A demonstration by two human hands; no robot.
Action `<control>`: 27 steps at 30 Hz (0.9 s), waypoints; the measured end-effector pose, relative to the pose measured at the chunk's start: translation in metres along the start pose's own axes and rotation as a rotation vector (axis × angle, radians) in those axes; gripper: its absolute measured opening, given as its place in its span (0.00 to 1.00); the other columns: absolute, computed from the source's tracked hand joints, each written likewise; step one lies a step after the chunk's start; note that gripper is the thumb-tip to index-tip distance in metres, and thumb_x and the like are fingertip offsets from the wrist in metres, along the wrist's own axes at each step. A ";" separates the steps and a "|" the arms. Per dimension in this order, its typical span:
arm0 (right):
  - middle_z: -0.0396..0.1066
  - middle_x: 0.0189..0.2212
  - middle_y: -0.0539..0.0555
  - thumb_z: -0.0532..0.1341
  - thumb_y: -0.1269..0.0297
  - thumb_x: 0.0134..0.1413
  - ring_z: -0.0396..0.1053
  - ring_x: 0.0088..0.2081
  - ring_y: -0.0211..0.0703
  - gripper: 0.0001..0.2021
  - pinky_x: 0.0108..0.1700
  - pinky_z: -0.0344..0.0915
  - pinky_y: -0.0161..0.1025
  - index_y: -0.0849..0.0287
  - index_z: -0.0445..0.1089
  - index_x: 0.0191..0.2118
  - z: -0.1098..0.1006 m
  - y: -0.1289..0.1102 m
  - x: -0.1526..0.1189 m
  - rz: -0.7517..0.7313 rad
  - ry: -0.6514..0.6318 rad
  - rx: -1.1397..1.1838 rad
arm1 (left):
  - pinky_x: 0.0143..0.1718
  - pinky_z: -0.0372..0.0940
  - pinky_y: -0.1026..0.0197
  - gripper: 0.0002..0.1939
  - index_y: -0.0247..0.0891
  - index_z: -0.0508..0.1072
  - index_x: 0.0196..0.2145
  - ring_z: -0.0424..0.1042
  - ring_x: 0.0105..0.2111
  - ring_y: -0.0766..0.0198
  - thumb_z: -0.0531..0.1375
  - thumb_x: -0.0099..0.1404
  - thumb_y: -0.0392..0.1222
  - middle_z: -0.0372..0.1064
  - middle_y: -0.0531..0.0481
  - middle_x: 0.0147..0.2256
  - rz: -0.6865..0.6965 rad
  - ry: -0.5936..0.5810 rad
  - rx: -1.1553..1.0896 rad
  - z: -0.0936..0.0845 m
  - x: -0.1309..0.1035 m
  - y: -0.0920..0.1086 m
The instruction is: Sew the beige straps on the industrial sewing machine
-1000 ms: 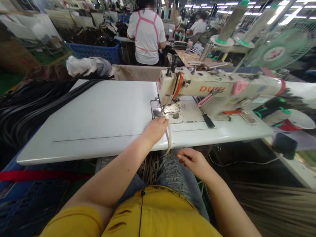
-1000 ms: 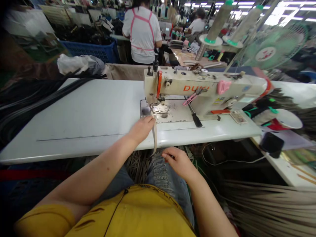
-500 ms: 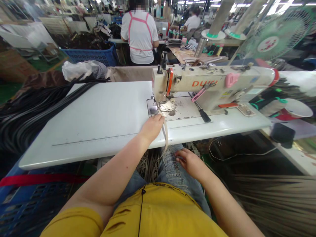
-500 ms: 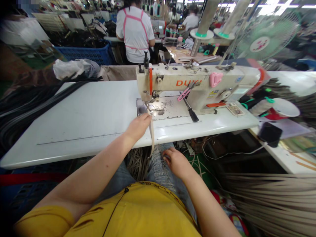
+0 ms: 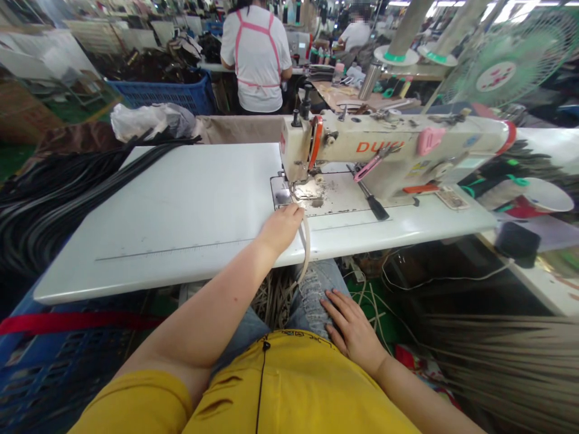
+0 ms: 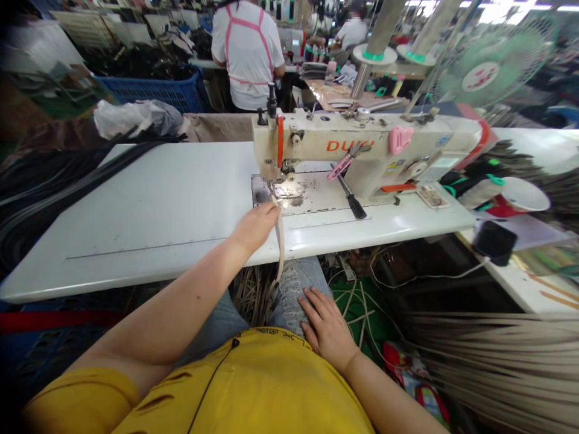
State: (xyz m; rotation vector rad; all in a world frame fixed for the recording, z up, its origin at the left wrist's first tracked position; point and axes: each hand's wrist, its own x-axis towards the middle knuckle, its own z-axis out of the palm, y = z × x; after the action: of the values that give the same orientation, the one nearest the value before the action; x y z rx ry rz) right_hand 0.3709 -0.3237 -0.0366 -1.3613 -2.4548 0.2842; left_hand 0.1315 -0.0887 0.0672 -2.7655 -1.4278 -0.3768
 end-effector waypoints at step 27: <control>0.74 0.59 0.60 0.56 0.73 0.65 0.69 0.63 0.54 0.21 0.62 0.67 0.54 0.54 0.70 0.60 0.004 -0.006 0.020 -0.075 0.015 0.105 | 0.57 0.72 0.52 0.19 0.31 0.71 0.59 0.76 0.52 0.52 0.53 0.73 0.29 0.72 0.37 0.57 -0.009 0.026 0.007 0.009 0.000 -0.002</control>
State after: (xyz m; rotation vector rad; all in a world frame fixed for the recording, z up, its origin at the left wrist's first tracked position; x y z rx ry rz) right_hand 0.3552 -0.3097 -0.0345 -1.2210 -2.4354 0.3781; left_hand 0.1320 -0.0868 0.0580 -2.7392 -1.4332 -0.4046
